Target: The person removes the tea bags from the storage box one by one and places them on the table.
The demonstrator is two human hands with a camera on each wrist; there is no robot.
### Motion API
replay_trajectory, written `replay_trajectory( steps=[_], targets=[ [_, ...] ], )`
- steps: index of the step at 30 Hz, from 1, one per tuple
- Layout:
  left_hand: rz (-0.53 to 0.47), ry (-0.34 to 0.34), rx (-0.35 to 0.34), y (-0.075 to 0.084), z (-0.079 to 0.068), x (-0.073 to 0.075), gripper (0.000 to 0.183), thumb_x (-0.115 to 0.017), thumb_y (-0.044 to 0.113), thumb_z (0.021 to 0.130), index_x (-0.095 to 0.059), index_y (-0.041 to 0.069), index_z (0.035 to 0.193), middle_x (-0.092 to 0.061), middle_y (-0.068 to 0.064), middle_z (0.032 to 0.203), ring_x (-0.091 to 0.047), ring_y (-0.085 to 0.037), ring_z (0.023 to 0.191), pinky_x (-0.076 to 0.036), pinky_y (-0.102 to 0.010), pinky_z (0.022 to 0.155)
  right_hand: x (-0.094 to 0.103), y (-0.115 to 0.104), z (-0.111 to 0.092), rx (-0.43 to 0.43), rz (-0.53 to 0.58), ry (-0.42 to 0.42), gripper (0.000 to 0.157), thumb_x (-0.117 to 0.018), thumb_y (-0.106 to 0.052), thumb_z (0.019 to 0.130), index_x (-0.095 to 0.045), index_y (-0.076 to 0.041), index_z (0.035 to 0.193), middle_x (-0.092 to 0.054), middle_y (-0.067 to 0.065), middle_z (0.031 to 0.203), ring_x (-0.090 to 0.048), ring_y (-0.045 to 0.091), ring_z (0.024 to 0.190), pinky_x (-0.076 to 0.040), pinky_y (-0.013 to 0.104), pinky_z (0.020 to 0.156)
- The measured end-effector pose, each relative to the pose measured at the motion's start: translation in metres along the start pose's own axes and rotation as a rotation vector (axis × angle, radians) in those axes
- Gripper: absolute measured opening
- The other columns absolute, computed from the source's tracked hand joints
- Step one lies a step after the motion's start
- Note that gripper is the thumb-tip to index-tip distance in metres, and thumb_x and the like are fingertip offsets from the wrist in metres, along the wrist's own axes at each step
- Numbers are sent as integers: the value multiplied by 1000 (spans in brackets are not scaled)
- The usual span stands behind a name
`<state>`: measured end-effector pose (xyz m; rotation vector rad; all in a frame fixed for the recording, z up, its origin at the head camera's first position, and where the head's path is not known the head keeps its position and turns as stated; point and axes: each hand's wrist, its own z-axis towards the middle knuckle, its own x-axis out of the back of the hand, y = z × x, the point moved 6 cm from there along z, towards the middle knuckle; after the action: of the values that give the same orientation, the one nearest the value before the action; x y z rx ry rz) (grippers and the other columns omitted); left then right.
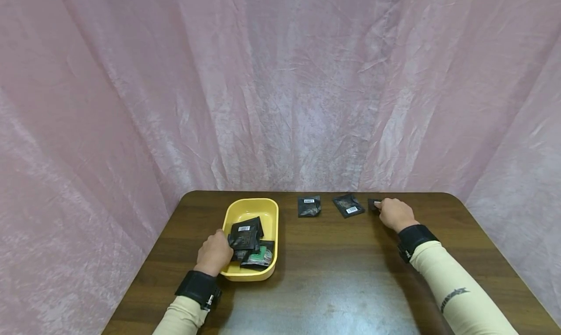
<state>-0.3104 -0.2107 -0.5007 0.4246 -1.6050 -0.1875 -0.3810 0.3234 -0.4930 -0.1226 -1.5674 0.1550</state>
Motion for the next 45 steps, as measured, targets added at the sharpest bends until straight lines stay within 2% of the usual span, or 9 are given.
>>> replay_trajectory(
  steps=[8, 12, 17, 20, 31, 45],
  targets=[
    [-8, 15, -1, -1, -1, -1, 31, -67, 9, 91, -60, -8, 116, -71, -24, 98, -69, -34, 82, -54, -52, 69, -9, 3, 2, 48, -10, -12, 43, -58, -4, 96, -73, -10, 135, -69, 32, 133, -70, 53, 114, -60, 61, 86],
    [-16, 5, 4, -1, 0, 0, 32, -67, 10, 92, -60, -8, 118, -71, -23, 98, -68, -33, 82, -54, -51, 70, -11, 2, 3, 75, 4, -42, 46, -59, -7, 96, -68, -7, 141, -65, 34, 139, -67, 55, 119, -58, 63, 92],
    [-21, -1, 9, -1, 0, 0, 33, -67, 9, 92, -59, -8, 119, -71, -23, 99, -68, -32, 83, -55, -51, 71, -18, 0, 4, 126, 15, -126, 54, -55, -14, 101, -53, 1, 153, -47, 39, 156, -49, 60, 142, -46, 66, 112],
    [-19, 1, 11, 0, 0, 1, 34, -67, 9, 92, -59, -9, 119, -71, -24, 100, -69, -33, 84, -55, -52, 72, -19, -1, 3, 147, 7, -154, 56, -52, -16, 103, -48, 4, 155, -41, 41, 159, -39, 62, 149, -38, 67, 120],
    [-17, -2, 24, 2, -1, 0, 35, -67, 10, 93, -59, -8, 121, -71, -24, 102, -69, -34, 86, -56, -53, 74, -19, -1, 1, 137, 14, -172, 56, -52, -16, 105, -46, 5, 156, -37, 40, 162, -33, 61, 152, -35, 68, 122],
    [-24, -22, 40, 3, -3, 1, 35, -68, 11, 94, -59, -8, 122, -70, -23, 103, -68, -33, 85, -56, -51, 75, -18, -3, -2, 132, 56, -119, 57, -54, -16, 105, -46, 7, 156, -37, 40, 162, -33, 61, 152, -35, 70, 121]
  ],
)
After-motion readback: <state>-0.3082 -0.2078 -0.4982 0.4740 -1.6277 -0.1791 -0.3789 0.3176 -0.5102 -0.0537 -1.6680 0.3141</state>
